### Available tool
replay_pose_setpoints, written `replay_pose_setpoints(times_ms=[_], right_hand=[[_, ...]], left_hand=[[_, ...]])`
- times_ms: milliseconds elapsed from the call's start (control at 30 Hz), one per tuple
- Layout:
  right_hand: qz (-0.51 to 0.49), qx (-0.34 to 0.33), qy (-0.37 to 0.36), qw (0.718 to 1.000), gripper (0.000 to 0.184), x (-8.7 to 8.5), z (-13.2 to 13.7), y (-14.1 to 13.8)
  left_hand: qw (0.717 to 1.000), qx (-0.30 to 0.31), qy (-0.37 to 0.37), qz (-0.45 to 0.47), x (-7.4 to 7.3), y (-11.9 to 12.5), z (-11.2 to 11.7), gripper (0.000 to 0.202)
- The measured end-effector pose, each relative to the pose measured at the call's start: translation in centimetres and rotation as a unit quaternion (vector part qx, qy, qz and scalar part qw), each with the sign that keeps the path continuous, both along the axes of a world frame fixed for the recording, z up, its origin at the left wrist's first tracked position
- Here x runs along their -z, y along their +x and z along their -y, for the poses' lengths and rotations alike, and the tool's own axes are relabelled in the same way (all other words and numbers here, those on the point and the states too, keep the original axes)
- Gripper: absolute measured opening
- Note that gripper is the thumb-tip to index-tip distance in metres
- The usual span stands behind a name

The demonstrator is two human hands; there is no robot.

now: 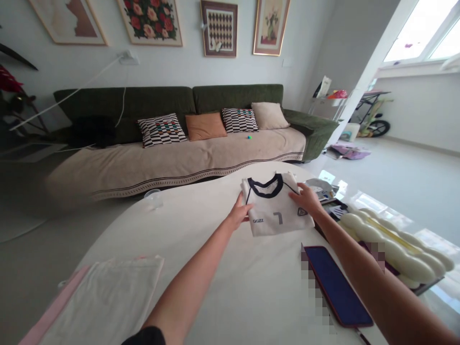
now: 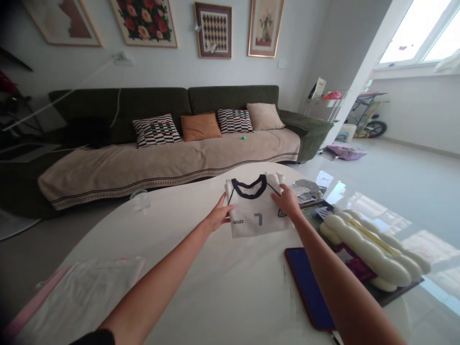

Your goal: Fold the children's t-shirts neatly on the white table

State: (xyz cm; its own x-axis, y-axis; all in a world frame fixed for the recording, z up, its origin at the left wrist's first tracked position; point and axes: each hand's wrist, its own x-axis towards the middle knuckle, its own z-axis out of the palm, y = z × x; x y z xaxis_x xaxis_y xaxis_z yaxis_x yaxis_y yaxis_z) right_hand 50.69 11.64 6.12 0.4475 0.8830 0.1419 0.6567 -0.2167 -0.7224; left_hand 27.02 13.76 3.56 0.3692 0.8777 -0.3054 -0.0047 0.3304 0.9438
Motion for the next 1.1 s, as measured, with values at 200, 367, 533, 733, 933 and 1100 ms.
replay_pose_setpoints(times_ms=[200, 367, 533, 733, 933, 1100], right_hand=[[0.119, -0.026, -0.048, 0.991, 0.056, 7.3, -1.9, -3.6], [0.241, -0.121, -0.154, 0.951, 0.048, 13.7, -0.6, -5.7], [0.242, -0.141, -0.159, 0.947, 0.053, 12.1, -0.2, -5.7], [0.218, -0.233, -0.040, 0.947, 0.044, 12.4, 10.1, -18.3], [0.152, -0.353, -0.093, 0.918, 0.043, 12.4, 21.6, -29.5], [0.154, -0.331, -0.083, 0.927, 0.040, 10.9, 24.5, -29.8]], left_hand=[[0.993, -0.072, 0.015, -0.097, 4.2, -0.4, 1.6, 0.074], [0.983, -0.035, 0.144, -0.111, 5.4, -10.2, 9.9, 0.053], [0.932, -0.147, 0.225, -0.244, 2.4, -23.0, 17.4, 0.036], [0.831, -0.166, 0.277, -0.452, 4.3, -35.6, 17.3, 0.030], [0.749, 0.033, 0.330, -0.574, 3.8, -36.9, 11.5, 0.036], [0.697, 0.090, 0.377, -0.604, 1.2, -36.8, 10.8, 0.019]])
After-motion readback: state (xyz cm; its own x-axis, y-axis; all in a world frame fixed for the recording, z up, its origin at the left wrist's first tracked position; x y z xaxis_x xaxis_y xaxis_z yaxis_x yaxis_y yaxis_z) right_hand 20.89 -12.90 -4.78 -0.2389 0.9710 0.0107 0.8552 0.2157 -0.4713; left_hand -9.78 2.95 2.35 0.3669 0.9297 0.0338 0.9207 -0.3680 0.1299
